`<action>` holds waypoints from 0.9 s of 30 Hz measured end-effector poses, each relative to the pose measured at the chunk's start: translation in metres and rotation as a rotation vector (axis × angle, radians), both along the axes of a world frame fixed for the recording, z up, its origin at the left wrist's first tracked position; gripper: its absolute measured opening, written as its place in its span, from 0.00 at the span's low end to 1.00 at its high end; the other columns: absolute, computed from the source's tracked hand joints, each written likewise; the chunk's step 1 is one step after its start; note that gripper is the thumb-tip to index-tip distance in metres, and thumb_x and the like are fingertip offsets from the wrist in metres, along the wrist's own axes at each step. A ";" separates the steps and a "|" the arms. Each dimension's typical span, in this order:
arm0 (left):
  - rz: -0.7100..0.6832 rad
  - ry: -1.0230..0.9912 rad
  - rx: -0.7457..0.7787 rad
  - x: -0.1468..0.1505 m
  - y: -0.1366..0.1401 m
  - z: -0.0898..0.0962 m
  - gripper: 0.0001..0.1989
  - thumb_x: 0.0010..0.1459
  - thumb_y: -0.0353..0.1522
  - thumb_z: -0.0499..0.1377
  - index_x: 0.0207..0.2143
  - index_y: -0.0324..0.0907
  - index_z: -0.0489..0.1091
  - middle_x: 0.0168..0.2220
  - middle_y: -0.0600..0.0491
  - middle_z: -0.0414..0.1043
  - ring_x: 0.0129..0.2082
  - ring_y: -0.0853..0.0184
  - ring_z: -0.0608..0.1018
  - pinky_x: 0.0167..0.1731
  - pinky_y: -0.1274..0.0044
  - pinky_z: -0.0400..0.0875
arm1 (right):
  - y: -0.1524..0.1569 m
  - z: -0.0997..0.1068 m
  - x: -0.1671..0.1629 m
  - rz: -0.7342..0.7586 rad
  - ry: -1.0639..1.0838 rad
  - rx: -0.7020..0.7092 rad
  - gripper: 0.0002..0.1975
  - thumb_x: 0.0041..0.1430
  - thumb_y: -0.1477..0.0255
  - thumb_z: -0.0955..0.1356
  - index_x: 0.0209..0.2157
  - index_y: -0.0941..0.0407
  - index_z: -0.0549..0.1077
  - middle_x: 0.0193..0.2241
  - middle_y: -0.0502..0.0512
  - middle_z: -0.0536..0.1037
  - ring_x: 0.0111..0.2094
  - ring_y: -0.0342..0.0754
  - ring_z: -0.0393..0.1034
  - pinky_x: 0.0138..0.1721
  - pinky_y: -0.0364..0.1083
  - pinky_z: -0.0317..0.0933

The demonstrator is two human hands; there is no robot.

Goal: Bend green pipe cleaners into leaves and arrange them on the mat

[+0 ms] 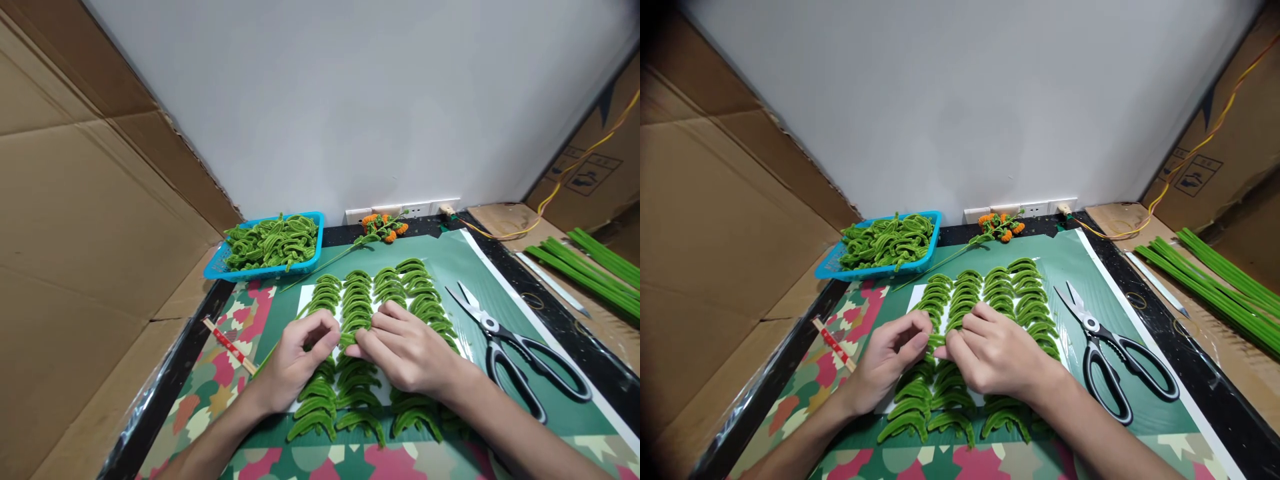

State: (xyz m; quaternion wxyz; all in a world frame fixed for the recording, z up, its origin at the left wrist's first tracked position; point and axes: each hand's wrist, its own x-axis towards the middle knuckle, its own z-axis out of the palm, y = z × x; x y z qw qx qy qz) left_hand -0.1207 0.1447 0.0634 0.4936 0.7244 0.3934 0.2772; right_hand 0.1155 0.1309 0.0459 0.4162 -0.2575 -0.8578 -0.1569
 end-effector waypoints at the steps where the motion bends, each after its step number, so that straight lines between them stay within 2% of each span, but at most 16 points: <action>1: 0.001 0.002 0.002 0.000 0.000 0.000 0.16 0.74 0.42 0.58 0.35 0.42 0.69 0.32 0.58 0.64 0.31 0.71 0.67 0.32 0.78 0.61 | 0.000 0.000 0.000 -0.002 0.000 0.000 0.21 0.74 0.77 0.68 0.23 0.58 0.70 0.20 0.48 0.64 0.26 0.46 0.51 0.32 0.50 0.50; 11: 0.073 0.014 0.059 0.002 0.001 -0.001 0.12 0.72 0.40 0.61 0.38 0.42 0.72 0.31 0.58 0.66 0.30 0.72 0.70 0.31 0.80 0.65 | -0.001 0.001 0.000 -0.026 0.036 -0.107 0.19 0.76 0.72 0.65 0.28 0.58 0.74 0.21 0.50 0.67 0.27 0.47 0.56 0.34 0.50 0.53; 17: 0.098 -0.011 0.271 0.003 0.001 -0.003 0.06 0.67 0.35 0.67 0.36 0.42 0.77 0.30 0.56 0.72 0.29 0.71 0.72 0.29 0.81 0.67 | -0.002 0.005 0.002 0.012 0.074 -0.256 0.13 0.76 0.74 0.63 0.37 0.60 0.76 0.26 0.52 0.74 0.30 0.48 0.62 0.36 0.50 0.53; 21: 0.103 -0.048 0.382 0.003 0.001 -0.003 0.03 0.64 0.31 0.70 0.40 0.43 0.80 0.31 0.55 0.76 0.28 0.72 0.74 0.28 0.82 0.70 | -0.002 0.006 0.002 0.037 0.081 -0.298 0.11 0.75 0.75 0.63 0.38 0.60 0.76 0.28 0.53 0.75 0.31 0.48 0.63 0.37 0.50 0.52; 27: 0.085 0.025 0.346 0.002 0.000 -0.003 0.04 0.67 0.33 0.67 0.42 0.43 0.82 0.34 0.52 0.79 0.30 0.70 0.76 0.31 0.80 0.72 | -0.002 0.006 0.001 0.034 0.054 -0.298 0.12 0.76 0.75 0.63 0.38 0.59 0.76 0.28 0.53 0.76 0.32 0.48 0.63 0.38 0.50 0.52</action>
